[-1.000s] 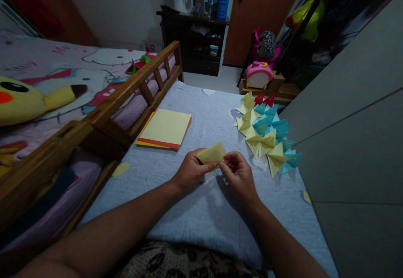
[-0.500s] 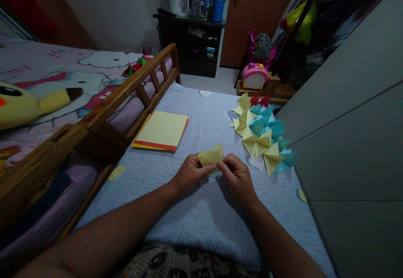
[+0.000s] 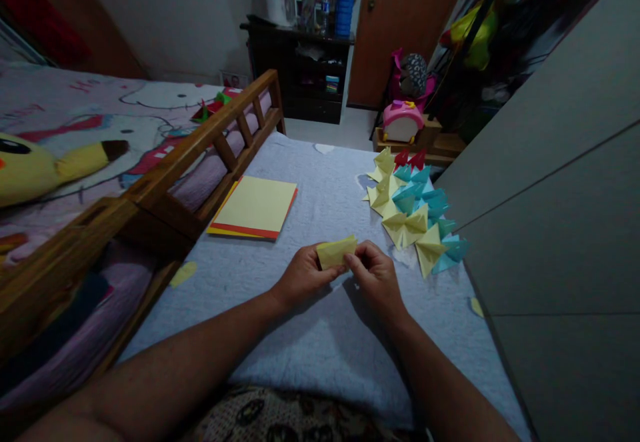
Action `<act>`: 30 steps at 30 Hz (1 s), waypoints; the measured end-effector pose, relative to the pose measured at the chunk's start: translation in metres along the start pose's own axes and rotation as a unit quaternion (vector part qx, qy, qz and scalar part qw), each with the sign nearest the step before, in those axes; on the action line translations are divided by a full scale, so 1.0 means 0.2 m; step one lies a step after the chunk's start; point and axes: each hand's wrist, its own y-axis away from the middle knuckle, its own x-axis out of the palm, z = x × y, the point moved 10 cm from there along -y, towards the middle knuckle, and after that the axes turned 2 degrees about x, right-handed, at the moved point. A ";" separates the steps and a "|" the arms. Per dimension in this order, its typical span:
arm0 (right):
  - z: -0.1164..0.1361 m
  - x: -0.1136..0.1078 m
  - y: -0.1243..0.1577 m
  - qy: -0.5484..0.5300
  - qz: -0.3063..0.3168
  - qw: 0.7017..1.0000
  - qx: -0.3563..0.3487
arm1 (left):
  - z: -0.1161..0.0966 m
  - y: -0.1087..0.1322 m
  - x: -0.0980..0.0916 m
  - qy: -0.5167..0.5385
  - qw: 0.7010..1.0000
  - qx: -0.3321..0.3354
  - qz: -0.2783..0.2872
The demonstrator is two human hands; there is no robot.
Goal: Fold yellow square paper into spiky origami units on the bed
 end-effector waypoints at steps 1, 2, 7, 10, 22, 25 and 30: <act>0.00 0.00 0.00 -0.001 0.000 1.000 -0.003 | 0.01 0.00 0.00 0.006 1.000 -0.003 0.004; 0.00 0.00 0.00 -0.003 0.002 1.000 -0.006 | 0.01 0.00 0.00 0.017 1.000 -0.007 0.008; 0.01 -0.01 0.00 -0.008 0.003 1.000 -0.014 | 0.03 0.00 0.00 0.065 0.998 -0.020 0.012; 0.00 -0.04 0.00 -0.013 -0.033 0.999 -0.021 | 0.02 0.00 0.00 0.075 0.997 -0.020 0.008; -0.12 0.06 -0.01 -0.131 0.056 0.984 0.104 | 0.00 0.01 0.01 0.010 1.000 -0.017 0.017; -0.12 0.06 0.00 -0.146 0.052 0.982 0.108 | -0.01 0.01 0.04 0.011 0.999 -0.020 0.041; -0.10 0.01 -0.01 -0.143 0.021 0.985 0.095 | -0.01 0.02 0.06 0.023 0.997 -0.029 0.071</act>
